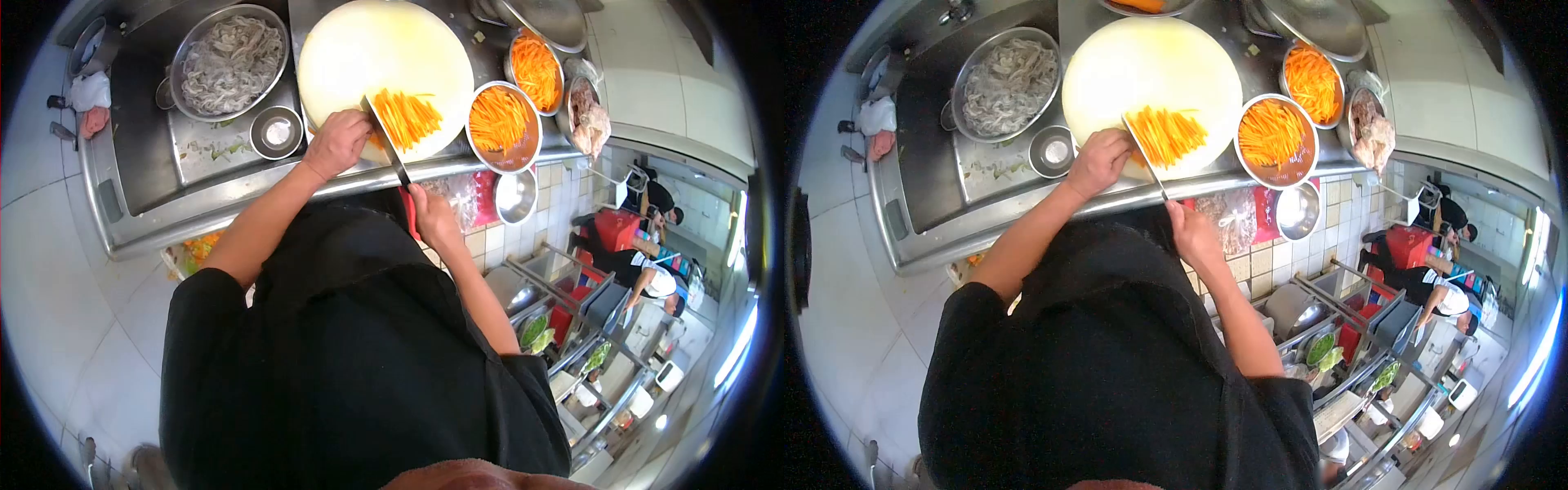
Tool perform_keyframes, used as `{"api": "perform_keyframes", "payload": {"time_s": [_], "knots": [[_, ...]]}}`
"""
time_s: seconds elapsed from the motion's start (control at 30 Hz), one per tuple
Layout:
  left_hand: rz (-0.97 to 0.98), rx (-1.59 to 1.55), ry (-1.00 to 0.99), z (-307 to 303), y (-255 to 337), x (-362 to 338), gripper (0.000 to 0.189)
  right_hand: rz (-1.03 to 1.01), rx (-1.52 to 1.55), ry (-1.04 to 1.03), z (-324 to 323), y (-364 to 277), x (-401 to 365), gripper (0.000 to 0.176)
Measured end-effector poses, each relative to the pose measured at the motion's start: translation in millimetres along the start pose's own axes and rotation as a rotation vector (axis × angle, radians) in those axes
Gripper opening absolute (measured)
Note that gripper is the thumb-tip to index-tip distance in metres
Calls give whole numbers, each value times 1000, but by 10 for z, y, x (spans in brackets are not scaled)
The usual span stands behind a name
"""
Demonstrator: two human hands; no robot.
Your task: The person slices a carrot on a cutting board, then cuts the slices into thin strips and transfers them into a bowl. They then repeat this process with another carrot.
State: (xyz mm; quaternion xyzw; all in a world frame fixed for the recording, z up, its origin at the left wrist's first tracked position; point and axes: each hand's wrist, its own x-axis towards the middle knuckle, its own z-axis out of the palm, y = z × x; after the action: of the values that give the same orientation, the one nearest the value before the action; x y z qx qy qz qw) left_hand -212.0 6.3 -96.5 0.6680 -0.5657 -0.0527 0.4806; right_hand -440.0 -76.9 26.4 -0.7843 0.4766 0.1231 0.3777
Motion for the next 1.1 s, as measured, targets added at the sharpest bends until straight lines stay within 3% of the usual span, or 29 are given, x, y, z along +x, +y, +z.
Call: {"api": "perform_keyframes", "payload": {"time_s": [0.2,0.4,0.6,0.9,1.1], "knots": [[32,-7,5,-31,-61,5,9,89,61,-94,-95,-90,59,65],[19,33,-5,-19,-58,1,9,-25,84,59,-44,-70,-149,65],[-9,19,10,-18,-78,-23,11,25,-1,-87,-106,-115,47,65],[38,12,50,-23,-77,-3,10,12,-3,-71,-54,-63,56,65],[65,62,0,-51,-63,-8,13,-78,36,73,-75,-64,-150,64]]}}
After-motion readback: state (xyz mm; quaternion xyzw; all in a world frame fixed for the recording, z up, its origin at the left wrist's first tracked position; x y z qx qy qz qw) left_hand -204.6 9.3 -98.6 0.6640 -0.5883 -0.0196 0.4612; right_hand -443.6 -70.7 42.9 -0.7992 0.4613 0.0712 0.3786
